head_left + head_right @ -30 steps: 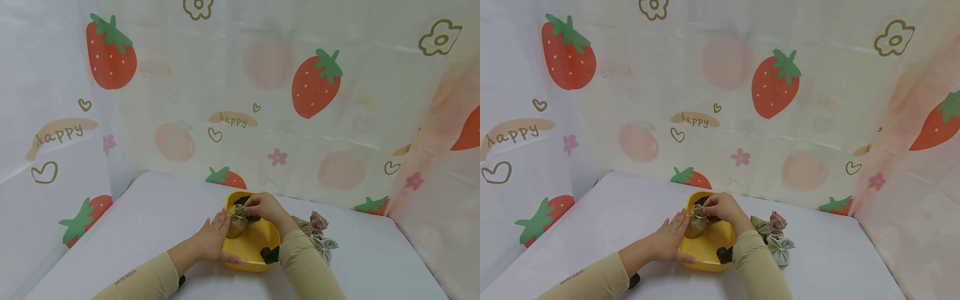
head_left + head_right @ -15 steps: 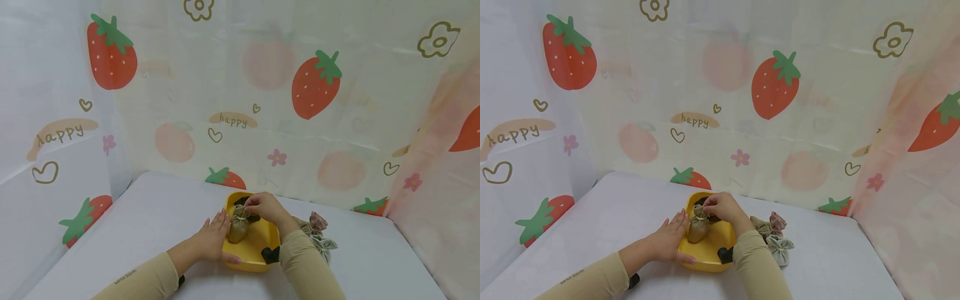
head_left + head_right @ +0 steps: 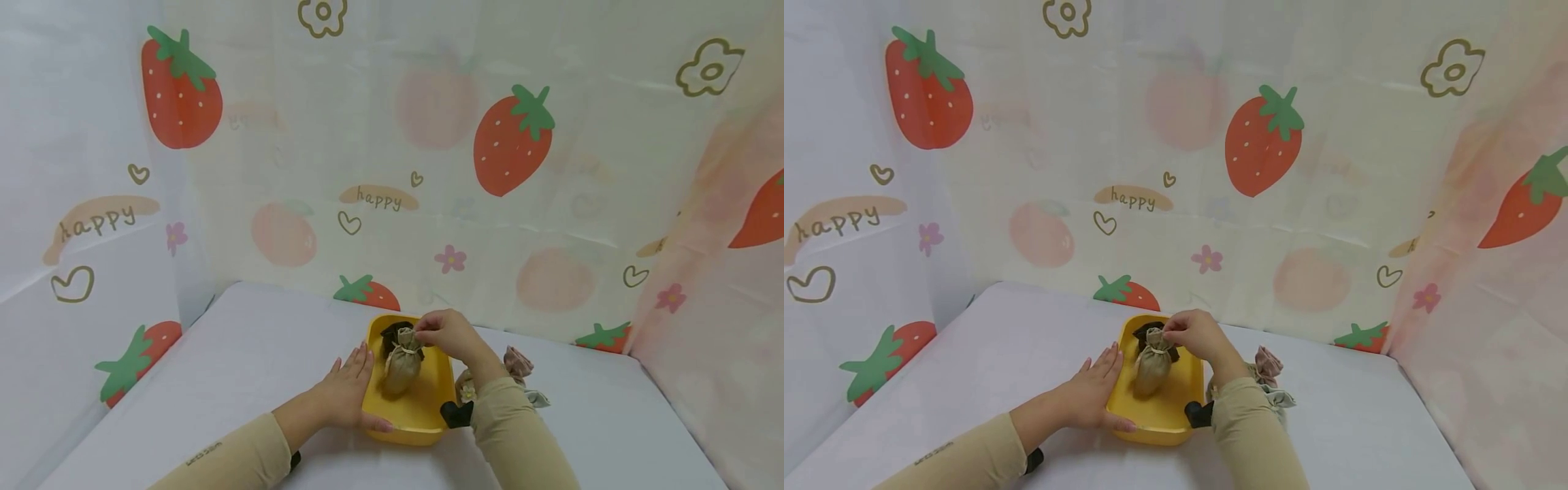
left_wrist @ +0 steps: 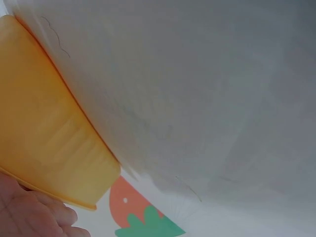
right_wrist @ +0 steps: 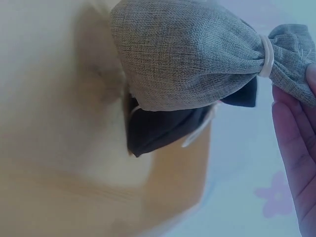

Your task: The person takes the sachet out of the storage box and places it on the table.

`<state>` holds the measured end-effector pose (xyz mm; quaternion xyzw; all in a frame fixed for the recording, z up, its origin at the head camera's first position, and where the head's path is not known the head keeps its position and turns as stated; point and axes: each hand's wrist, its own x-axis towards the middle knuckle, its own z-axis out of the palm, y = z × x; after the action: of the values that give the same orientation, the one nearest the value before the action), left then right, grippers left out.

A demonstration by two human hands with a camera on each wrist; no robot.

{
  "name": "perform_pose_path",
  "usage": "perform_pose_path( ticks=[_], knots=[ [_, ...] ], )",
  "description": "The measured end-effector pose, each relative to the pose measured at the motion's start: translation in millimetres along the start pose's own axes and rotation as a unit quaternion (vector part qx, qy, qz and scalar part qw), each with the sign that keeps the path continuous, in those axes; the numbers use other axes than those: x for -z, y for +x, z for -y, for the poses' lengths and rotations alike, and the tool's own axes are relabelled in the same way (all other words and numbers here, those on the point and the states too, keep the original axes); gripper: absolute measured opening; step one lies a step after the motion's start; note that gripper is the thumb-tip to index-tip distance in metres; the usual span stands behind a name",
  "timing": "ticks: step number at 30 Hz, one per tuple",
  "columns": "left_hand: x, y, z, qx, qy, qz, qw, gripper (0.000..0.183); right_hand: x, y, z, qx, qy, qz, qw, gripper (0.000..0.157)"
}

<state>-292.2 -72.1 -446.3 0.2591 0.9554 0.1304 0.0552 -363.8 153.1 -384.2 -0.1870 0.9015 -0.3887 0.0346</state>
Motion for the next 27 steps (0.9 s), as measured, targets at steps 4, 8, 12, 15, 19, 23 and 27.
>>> perform_pose_path(
  ticks=[4, 8, 12, 15, 19, 23, 27],
  knots=[
    [-0.8, 0.8, 0.2, -0.002, 0.0, -0.003, 1.0, 0.128, 5.8, -4, 3, -0.004, 0.004, -0.018, 1.0, 0.006],
    [-1.9, 1.1, 0.5, 0.0, 0.008, -0.002, 1.0, 0.13, 10.1, -9, 8, 0.0, 0.006, -0.036, 0.999, 0.006],
    [-1.9, 1.4, 0.7, 0.001, 0.008, -0.005, 1.0, 0.132, 14.8, -13, 15, -0.004, 0.011, -0.053, 0.999, 0.006],
    [-2.2, 1.9, 1.2, 0.003, 0.005, -0.004, 1.0, 0.132, 18.6, -17, 20, -0.006, 0.009, -0.065, 0.998, 0.006],
    [-3.0, 2.5, 1.6, 0.003, 0.005, -0.002, 1.0, 0.132, 22.7, -23, 25, 0.005, -0.007, -0.078, 0.997, 0.006],
    [-3.9, 3.5, 2.1, 0.001, 0.006, -0.006, 1.0, 0.133, 26.7, -28, 28, 0.008, -0.005, -0.084, 0.996, 0.006],
    [-4.0, 4.2, 2.6, 0.001, 0.009, -0.007, 0.9999, 0.133, 31.7, -33, 32, 0.005, -0.002, -0.09, 0.996, 0.007]
  ],
)
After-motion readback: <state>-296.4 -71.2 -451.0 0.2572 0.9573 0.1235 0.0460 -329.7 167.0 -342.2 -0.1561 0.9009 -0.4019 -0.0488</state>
